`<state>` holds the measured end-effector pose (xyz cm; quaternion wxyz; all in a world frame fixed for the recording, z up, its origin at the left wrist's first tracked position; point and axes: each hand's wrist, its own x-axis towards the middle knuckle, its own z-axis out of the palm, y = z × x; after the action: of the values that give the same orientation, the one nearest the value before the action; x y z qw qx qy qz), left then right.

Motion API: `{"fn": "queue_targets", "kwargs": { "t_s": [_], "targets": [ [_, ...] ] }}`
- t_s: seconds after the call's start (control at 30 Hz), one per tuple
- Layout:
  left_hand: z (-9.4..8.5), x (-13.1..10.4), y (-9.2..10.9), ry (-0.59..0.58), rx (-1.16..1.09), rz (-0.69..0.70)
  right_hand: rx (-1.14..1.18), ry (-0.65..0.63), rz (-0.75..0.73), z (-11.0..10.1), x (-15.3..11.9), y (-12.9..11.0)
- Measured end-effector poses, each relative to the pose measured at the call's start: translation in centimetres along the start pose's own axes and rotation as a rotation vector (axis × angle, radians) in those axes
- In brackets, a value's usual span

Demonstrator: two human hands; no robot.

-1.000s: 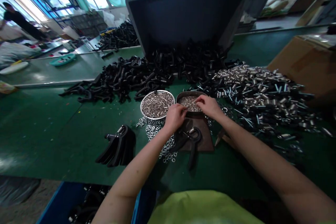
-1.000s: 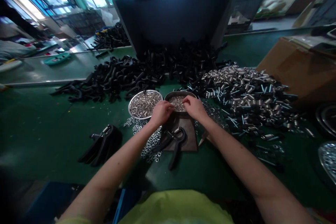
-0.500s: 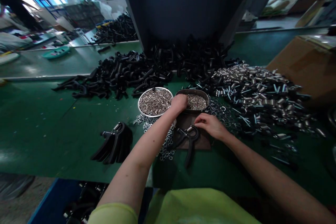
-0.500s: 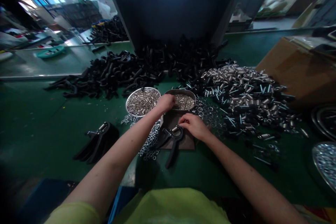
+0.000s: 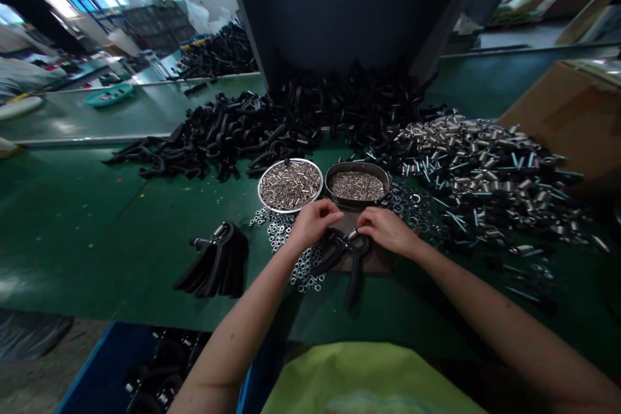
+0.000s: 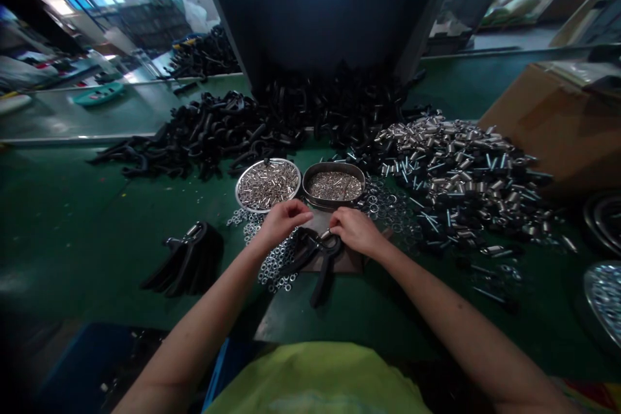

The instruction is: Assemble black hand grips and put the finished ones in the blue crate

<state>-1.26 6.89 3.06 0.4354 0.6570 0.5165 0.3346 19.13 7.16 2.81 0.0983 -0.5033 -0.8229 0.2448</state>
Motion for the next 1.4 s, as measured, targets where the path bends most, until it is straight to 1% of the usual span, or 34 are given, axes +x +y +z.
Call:
{"fn": "queue_targets", "kwargs": {
  "t_s": [0.1,0.17,0.27,0.33,0.4,0.5,0.57,0.63,0.7,0.77,0.83,0.9,0.97,1.03,1.13,1.2,1.27,1.33,1.37,1.4],
  "targets": [
    [0.7,-2.2,-0.4,0.002,0.111,0.055,-0.019,-0.024,0.033,-0.1,0.6,-0.2],
    [1.5,-3.1,-0.5,-0.012,0.179,0.115,-0.018,-0.04,0.033,0.1,0.7,-0.2],
    [2.5,-3.6,-0.9,-0.064,0.228,0.15,-0.012,-0.028,0.023,0.3,0.0,-0.2],
    [3.0,-3.6,-1.2,-0.089,0.26,0.153,0.005,0.022,0.026,0.4,-1.3,0.2],
    [3.3,-3.6,-1.4,-0.097,0.277,0.152,0.017,0.091,0.057,0.2,-3.5,1.1],
    [3.5,-3.4,-1.4,-0.09,0.263,0.122,-0.037,0.175,0.15,-0.1,-8.2,3.2],
    [3.4,-3.2,-1.2,-0.1,0.263,0.077,-0.12,0.191,0.23,0.0,-11.9,4.8],
    [3.5,-2.9,-1.0,-0.124,0.264,0.02,-0.201,0.181,0.329,0.6,-15.1,6.1],
    [3.5,-2.7,-1.1,-0.138,0.247,-0.037,-0.237,0.194,0.413,1.5,-17.3,7.1],
    [3.6,-2.6,-1.3,-0.133,0.219,-0.065,-0.224,0.22,0.499,2.3,-18.3,7.6],
    [3.8,-2.8,-1.7,-0.124,0.192,-0.061,-0.18,0.233,0.583,2.3,-18.2,7.5],
    [3.9,-2.9,-1.9,-0.105,0.181,-0.051,-0.089,0.234,0.605,1.4,-17.6,6.5],
    [3.9,-3.1,-1.9,-0.085,0.188,-0.06,0.042,0.252,0.531,0.1,-16.7,4.7],
    [3.9,-3.1,-1.7,-0.07,0.2,-0.079,0.184,0.305,0.404,-1.0,-15.6,2.5],
    [3.9,-3.0,-1.3,-0.067,0.201,-0.099,0.32,0.418,0.246,-1.4,-13.8,0.0],
    [3.8,-2.9,-1.2,-0.073,0.204,-0.107,0.286,0.437,0.171,-0.9,-12.5,-0.6],
    [3.8,-2.9,-1.2,-0.075,0.21,-0.116,0.181,0.362,0.126,-0.4,-11.3,-0.5],
    [3.8,-3.0,-1.2,-0.071,0.207,-0.119,0.11,0.276,0.119,-0.5,-10.7,-0.5],
    [3.8,-3.0,-1.2,-0.07,0.203,-0.116,0.102,0.264,0.125,-0.6,-10.7,-0.6],
    [3.8,-3.1,-1.2,-0.068,0.199,-0.111,0.106,0.282,0.13,-0.8,-10.7,-0.7]
  ]
}}
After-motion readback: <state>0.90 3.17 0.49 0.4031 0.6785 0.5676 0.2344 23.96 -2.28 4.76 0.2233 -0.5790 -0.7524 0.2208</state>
